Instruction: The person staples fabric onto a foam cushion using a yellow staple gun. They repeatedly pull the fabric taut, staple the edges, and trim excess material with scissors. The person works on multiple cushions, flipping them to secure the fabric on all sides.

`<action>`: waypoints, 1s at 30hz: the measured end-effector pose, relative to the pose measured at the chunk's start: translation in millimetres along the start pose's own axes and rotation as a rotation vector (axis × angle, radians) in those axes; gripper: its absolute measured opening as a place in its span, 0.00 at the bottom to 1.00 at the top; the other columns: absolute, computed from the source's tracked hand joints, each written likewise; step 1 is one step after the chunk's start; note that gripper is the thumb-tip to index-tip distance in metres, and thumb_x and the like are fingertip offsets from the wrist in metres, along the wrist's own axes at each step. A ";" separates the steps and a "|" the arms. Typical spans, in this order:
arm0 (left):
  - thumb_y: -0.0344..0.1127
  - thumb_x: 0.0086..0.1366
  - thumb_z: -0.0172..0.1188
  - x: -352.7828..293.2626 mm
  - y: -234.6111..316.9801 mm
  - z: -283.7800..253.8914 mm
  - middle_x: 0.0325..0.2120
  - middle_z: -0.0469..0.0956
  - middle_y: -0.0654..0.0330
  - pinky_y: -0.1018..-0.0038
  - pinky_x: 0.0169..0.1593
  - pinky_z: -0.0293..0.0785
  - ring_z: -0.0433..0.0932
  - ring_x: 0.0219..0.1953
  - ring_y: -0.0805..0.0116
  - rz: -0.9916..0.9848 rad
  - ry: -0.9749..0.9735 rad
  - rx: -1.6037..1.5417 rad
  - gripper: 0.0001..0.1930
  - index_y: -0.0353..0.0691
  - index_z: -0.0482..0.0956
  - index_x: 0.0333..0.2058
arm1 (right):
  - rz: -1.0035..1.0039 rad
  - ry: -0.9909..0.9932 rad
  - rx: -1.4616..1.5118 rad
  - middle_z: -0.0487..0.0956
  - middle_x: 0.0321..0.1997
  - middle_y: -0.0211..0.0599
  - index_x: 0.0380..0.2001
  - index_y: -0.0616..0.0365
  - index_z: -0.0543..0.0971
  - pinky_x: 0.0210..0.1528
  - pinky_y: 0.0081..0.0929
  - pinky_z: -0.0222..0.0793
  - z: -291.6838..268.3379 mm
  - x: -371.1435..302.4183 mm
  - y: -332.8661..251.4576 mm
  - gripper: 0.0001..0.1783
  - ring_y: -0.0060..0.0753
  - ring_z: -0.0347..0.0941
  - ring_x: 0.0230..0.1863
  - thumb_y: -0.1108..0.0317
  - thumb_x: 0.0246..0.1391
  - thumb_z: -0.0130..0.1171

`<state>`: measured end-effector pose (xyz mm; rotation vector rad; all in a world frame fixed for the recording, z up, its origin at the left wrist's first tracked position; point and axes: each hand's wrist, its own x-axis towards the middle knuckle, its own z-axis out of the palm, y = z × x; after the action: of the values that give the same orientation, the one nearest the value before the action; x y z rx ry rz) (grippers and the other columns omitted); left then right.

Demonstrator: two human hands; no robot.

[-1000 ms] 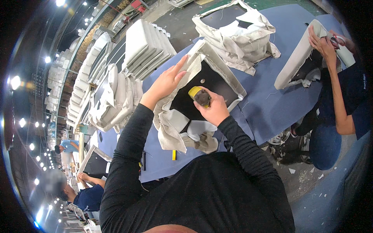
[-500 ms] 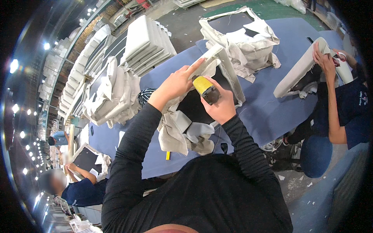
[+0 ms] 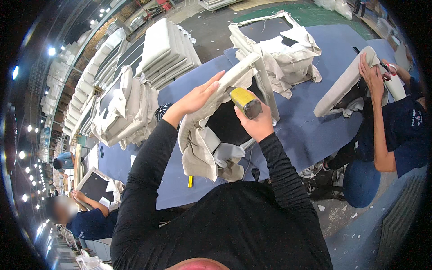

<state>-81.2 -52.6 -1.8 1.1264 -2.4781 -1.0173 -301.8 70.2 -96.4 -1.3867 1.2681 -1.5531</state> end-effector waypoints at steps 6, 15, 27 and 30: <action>0.48 0.89 0.40 -6.4 7.3 7.4 0.74 0.72 0.45 0.57 0.77 0.66 0.73 0.74 0.43 0.045 0.049 0.207 0.30 0.50 0.57 0.83 | 0.017 -0.027 -0.007 0.90 0.56 0.42 0.64 0.62 0.82 0.61 0.32 0.80 -1.5 0.6 -6.5 0.27 0.33 0.88 0.56 0.71 0.63 0.72; 0.55 0.85 0.50 -4.5 25.1 2.4 0.75 0.71 0.44 0.57 0.76 0.66 0.73 0.73 0.44 0.029 -0.048 0.251 0.37 0.54 0.52 0.85 | -0.029 0.021 -0.003 0.91 0.54 0.42 0.65 0.63 0.81 0.60 0.30 0.80 -3.1 4.1 -18.8 0.28 0.30 0.89 0.54 0.73 0.61 0.72; 0.52 0.88 0.43 3.8 10.0 7.2 0.71 0.74 0.41 0.51 0.73 0.71 0.75 0.69 0.35 0.022 0.055 0.294 0.31 0.58 0.55 0.84 | -0.085 -0.069 0.066 0.88 0.60 0.49 0.66 0.59 0.80 0.62 0.31 0.80 20.2 -19.7 -4.6 0.32 0.50 0.88 0.60 0.77 0.56 0.71; 0.47 0.86 0.48 1.4 23.1 8.2 0.68 0.76 0.42 0.51 0.71 0.72 0.77 0.67 0.36 -0.011 0.026 0.365 0.32 0.63 0.54 0.84 | -0.057 -0.065 0.020 0.90 0.56 0.48 0.65 0.59 0.81 0.60 0.31 0.81 11.8 -12.0 -9.6 0.31 0.48 0.89 0.57 0.76 0.57 0.73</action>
<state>-99.1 -38.9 7.8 1.2423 -2.7090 -0.5579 -286.9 81.6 -91.4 -1.4602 1.1809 -1.5418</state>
